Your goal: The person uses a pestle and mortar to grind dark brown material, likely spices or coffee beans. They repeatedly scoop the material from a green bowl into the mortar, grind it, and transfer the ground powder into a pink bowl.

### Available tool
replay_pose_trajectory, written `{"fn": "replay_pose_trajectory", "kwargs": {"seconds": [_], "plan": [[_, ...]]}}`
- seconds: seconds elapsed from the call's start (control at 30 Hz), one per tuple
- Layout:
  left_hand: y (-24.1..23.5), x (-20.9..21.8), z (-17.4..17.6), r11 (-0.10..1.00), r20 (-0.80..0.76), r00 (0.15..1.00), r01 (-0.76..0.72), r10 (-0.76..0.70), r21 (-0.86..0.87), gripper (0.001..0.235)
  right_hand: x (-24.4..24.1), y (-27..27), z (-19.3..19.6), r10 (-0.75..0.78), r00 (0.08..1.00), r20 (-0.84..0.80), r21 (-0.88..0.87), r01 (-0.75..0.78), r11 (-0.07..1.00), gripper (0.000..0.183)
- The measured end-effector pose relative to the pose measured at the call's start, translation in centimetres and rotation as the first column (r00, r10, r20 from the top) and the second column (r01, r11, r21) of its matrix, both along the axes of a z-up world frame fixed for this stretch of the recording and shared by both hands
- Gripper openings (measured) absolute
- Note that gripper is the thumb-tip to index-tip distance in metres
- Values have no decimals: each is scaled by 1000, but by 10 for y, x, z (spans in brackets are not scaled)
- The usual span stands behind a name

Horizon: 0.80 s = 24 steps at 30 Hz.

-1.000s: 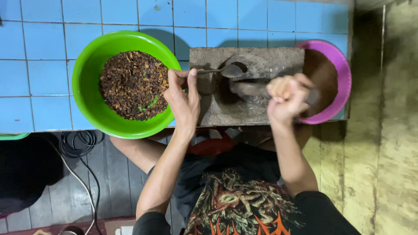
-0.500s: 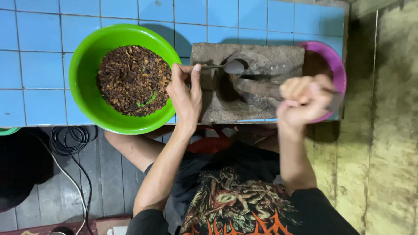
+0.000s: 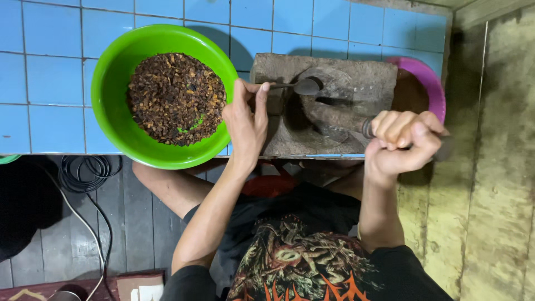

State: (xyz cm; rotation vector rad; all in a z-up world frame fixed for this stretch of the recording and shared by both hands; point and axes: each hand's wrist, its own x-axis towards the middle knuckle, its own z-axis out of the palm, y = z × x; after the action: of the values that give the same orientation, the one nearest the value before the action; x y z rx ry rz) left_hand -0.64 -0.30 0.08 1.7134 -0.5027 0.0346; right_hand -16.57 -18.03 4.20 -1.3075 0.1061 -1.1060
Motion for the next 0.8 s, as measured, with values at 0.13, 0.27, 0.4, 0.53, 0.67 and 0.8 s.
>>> {"fn": "replay_pose_trajectory", "kwargs": {"seconds": [0.13, 0.27, 0.4, 0.53, 0.67, 0.8], "plan": [[1, 0, -2, 1000, -4, 1000, 17, -16, 9, 14, 18, 5, -46, -153, 988, -20, 137, 154, 978, 25], [0, 4, -6, 999, 38, 999, 2, -4, 37, 14, 41, 9, -40, -98, 995, 11, -6, 98, 995, 37], [2, 0, -11, 1000, 4, 1000, -7, 7, 19, 14, 16, -12, -40, -40, 999, -12, 160, 42, 986, 37], [-1, 0, -1, 1000, -17, 1000, -4, 4, 20, 13, 13, 7, -9, -52, 998, -41, 117, 56, 992, 35], [-2, 0, 4, 1000, -6, 1000, -5, 5, 12, 14, 31, 20, -33, -103, 995, -4, 95, 103, 990, 33], [-4, 4, 6, 1000, 26, 1000, -13, 13, -1, 14, 40, 10, -34, -32, 999, -26, 19, 32, 999, 37]]}}
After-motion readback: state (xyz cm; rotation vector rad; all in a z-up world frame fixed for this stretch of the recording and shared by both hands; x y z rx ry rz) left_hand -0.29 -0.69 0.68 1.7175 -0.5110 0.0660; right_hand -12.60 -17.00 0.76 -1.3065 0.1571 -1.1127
